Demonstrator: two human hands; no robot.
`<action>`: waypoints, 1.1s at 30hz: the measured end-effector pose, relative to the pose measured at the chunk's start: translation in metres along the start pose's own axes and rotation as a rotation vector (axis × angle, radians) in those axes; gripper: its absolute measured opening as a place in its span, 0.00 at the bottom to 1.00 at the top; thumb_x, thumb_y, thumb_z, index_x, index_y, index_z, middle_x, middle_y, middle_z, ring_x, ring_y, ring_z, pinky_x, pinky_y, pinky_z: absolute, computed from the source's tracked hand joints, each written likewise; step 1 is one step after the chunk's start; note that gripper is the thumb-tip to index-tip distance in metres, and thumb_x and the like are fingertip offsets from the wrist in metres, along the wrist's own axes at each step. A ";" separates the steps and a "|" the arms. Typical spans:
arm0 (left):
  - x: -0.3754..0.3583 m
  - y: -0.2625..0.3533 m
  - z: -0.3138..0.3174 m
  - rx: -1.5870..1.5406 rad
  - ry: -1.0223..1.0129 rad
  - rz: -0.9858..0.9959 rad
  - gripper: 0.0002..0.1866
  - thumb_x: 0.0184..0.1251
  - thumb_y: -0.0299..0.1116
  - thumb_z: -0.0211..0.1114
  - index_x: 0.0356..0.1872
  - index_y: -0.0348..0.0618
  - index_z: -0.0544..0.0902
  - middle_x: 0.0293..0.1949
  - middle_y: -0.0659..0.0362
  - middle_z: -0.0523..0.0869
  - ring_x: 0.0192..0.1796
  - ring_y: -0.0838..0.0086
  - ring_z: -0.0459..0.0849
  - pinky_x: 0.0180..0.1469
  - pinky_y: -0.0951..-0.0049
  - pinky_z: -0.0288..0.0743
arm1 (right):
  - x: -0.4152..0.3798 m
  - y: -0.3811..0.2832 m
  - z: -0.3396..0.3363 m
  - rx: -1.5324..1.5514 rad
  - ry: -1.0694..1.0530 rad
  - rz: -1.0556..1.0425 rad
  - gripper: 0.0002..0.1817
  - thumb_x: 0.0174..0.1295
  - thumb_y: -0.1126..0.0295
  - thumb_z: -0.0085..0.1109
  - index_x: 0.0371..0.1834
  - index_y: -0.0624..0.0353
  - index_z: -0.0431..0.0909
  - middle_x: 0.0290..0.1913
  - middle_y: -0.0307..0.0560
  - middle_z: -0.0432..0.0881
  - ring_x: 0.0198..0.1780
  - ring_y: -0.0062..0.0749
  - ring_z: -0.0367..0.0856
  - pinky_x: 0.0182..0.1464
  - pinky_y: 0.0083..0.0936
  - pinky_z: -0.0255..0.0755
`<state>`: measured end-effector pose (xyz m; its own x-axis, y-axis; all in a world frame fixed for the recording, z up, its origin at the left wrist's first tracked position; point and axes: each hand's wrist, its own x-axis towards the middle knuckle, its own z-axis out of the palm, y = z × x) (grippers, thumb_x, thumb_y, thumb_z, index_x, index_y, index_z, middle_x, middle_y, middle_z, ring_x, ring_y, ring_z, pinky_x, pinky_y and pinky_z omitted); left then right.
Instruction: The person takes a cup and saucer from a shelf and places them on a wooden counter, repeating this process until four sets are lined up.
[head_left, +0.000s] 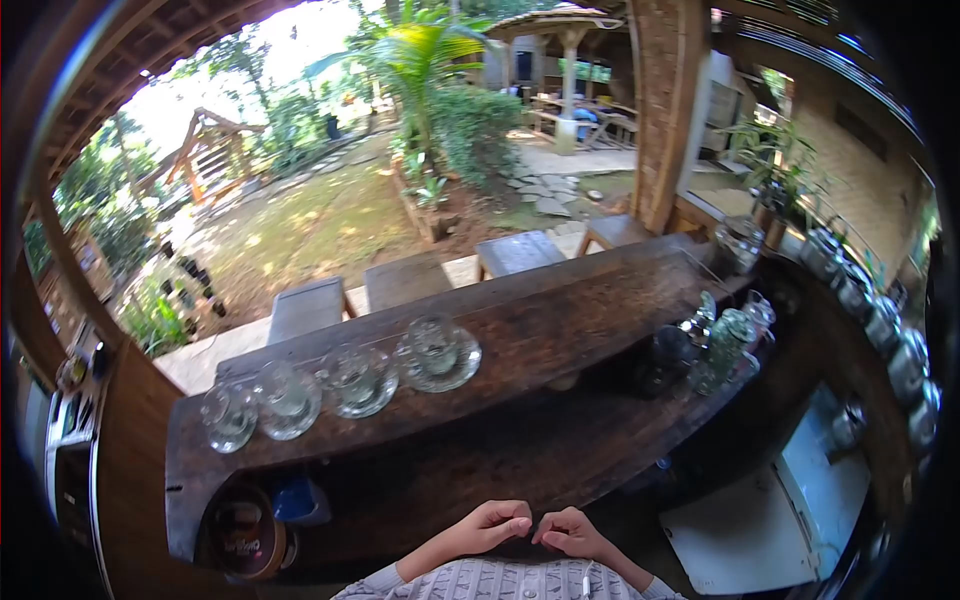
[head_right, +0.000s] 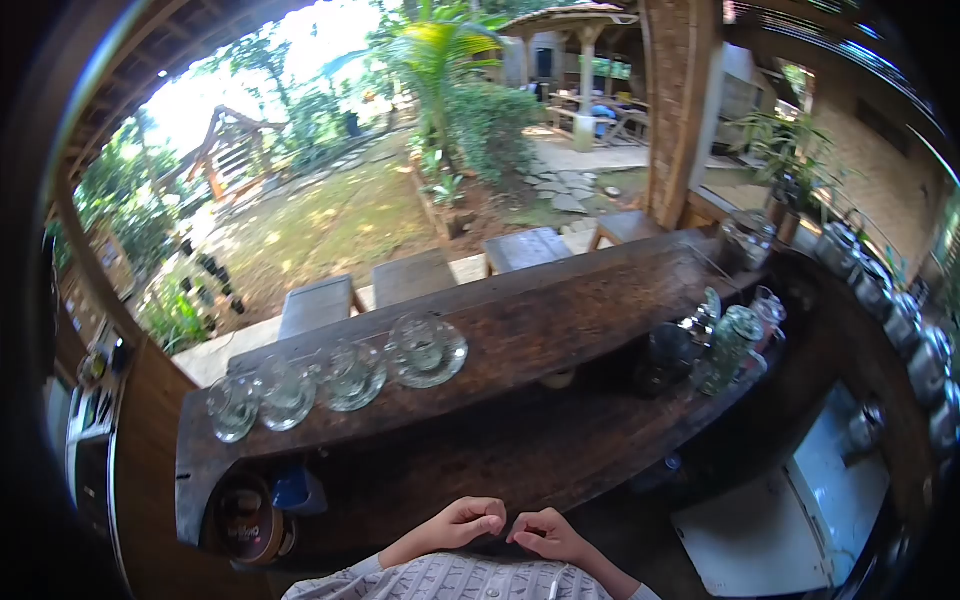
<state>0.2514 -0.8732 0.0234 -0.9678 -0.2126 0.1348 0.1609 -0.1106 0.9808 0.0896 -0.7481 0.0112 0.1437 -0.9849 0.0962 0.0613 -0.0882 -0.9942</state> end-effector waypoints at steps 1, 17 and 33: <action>0.010 0.004 0.006 0.008 -0.016 0.102 0.12 0.67 0.34 0.51 0.27 0.36 0.73 0.26 0.63 0.73 0.30 0.82 0.68 0.33 0.80 0.63 | -0.008 -0.001 -0.001 -0.011 0.038 -0.005 0.10 0.60 0.68 0.50 0.29 0.63 0.76 0.14 0.32 0.67 0.17 0.11 0.62 0.20 0.15 0.53; 0.072 -0.031 0.149 -0.207 -0.541 -0.285 0.08 0.63 0.26 0.56 0.40 0.34 0.77 0.30 0.59 0.82 0.35 0.78 0.80 0.42 0.80 0.73 | -0.196 -0.028 0.058 -0.040 0.716 -0.107 0.10 0.62 0.72 0.46 0.30 0.65 0.76 0.15 0.36 0.70 0.16 0.15 0.64 0.19 0.15 0.56; -0.032 -0.059 0.439 -0.294 -1.524 -0.334 0.11 0.69 0.35 0.48 0.35 0.38 0.74 0.31 0.60 0.80 0.36 0.80 0.77 0.43 0.78 0.70 | -0.416 -0.047 0.311 -0.289 1.665 -0.087 0.08 0.62 0.71 0.48 0.30 0.63 0.75 0.15 0.34 0.70 0.17 0.13 0.64 0.19 0.16 0.57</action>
<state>0.1883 -0.4336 0.0235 -0.2158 0.9697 0.1147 -0.2345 -0.1655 0.9579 0.3340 -0.2884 0.0324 -0.9824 -0.0352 0.1837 -0.1843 0.0166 -0.9827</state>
